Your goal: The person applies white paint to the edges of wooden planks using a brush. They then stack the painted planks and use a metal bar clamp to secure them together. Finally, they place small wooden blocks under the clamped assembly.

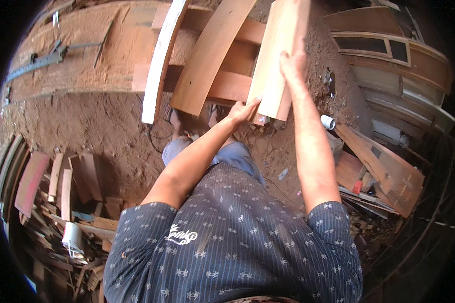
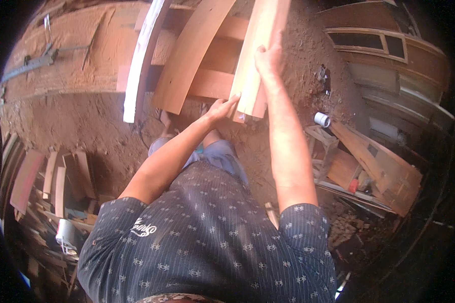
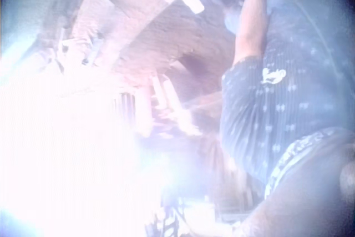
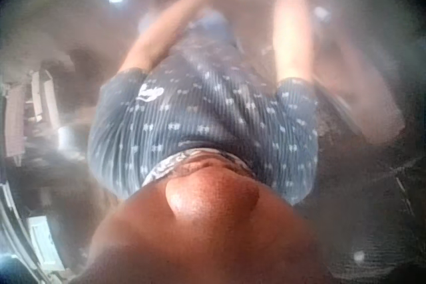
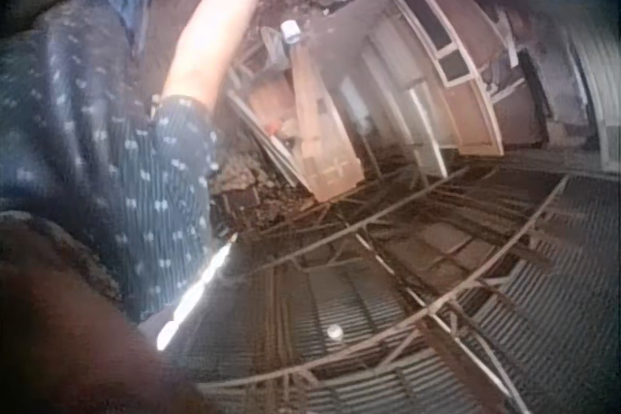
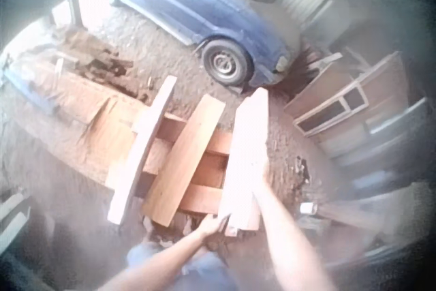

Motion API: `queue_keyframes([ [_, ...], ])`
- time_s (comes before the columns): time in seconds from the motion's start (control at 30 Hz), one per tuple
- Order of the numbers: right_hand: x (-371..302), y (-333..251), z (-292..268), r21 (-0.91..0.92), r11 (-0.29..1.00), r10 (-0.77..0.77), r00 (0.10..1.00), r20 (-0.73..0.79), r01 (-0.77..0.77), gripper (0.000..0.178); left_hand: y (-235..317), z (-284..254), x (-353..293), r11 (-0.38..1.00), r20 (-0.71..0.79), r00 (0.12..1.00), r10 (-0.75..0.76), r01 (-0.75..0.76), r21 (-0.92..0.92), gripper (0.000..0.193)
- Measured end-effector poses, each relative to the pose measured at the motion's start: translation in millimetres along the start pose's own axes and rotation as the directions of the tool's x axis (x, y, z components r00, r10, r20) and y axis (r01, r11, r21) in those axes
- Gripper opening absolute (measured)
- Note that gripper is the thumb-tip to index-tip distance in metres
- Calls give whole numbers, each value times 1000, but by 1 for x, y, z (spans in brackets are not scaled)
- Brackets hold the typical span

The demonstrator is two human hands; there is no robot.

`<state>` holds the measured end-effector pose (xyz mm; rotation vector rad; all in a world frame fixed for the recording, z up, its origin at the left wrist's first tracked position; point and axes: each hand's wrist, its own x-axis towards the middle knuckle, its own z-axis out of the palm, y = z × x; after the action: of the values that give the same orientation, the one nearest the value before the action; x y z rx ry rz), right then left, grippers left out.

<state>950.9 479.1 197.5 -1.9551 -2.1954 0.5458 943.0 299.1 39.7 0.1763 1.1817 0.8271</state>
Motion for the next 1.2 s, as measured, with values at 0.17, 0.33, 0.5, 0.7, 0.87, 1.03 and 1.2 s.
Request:
queue_keyframes([
  [0.17,12,62,3,601,797,75,997,0,-60,68,99,8,-27,820,-327,823,465,-261,509,88],
  [0.33,-27,175,46,757,648,124,992,12,-90,33,188,68,0,601,-292,654,698,-314,735,96],
  [0.5,-110,213,112,630,650,130,880,457,-424,35,194,44,24,356,-210,556,805,-169,919,79],
  [0.7,-132,216,133,758,579,-4,929,370,-300,33,196,9,25,639,-322,666,672,-303,707,63],
  [0.87,-121,214,118,776,526,-58,896,441,-347,33,197,23,9,762,-282,739,612,-456,460,60],
  [1.03,-112,215,116,768,497,-75,862,502,-404,32,199,24,5,754,-296,724,623,-455,474,58],
  [1.2,-73,206,94,767,565,-48,916,399,-305,31,198,35,0,783,-324,736,594,-439,440,55],
])
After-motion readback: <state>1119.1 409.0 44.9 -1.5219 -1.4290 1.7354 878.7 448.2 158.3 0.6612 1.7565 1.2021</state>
